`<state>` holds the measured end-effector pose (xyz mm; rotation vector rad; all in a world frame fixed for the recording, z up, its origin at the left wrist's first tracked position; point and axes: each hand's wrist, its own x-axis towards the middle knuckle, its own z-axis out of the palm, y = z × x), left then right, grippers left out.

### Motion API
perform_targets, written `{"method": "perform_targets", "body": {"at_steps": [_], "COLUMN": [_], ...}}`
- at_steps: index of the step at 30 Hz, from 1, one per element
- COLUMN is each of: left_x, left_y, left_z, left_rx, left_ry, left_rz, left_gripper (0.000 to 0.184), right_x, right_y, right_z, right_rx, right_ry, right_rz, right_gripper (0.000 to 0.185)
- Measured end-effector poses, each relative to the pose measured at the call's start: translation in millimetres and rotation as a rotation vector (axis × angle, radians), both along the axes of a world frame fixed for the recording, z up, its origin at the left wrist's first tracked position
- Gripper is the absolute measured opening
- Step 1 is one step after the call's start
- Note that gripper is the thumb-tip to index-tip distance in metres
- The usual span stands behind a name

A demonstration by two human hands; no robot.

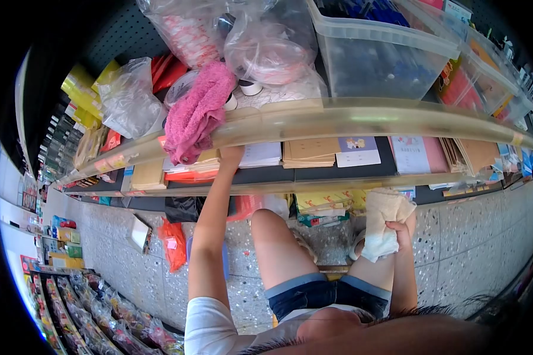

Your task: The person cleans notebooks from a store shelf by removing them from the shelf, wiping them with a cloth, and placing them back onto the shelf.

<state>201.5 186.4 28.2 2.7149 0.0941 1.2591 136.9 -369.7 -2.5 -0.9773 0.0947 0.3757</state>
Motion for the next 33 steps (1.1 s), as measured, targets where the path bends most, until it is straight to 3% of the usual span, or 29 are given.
{"method": "perform_targets", "body": {"at_steps": [3,11,14,17,20,23,33], "left_x": [-3,7,-1,-21,-42,-69,-82], "left_y": [-7,10,-14,-61,-89,-104,-80], "left_z": [2,-35,-10,40,32,41,17], "left_rx": [-0.069,0.005,-0.057,-0.218,-0.084,-0.234,-0.265], "left_ry": [-0.005,0.165,0.357,0.417,0.18,0.263,0.32], "left_rz": [-0.009,0.146,0.217,0.115,0.114,0.045,0.073], "left_gripper": [0.026,0.03,0.031,0.038,0.052,0.068,0.067], "right_x": [3,-1,-6,-7,-7,-6,-8], "right_y": [-6,-11,-7,-10,-6,-13,-3], "right_z": [-17,-18,1,5,13,1,26], "right_rx": [0.053,0.124,0.076,0.066,0.072,0.041,-0.036], "right_ry": [0.103,0.171,0.181,0.149,0.104,0.112,-0.031], "right_rz": [0.025,0.072,0.087,0.081,0.064,0.021,-0.073], "right_gripper": [0.091,0.077,0.077,0.075,0.074,0.079,0.082]}}
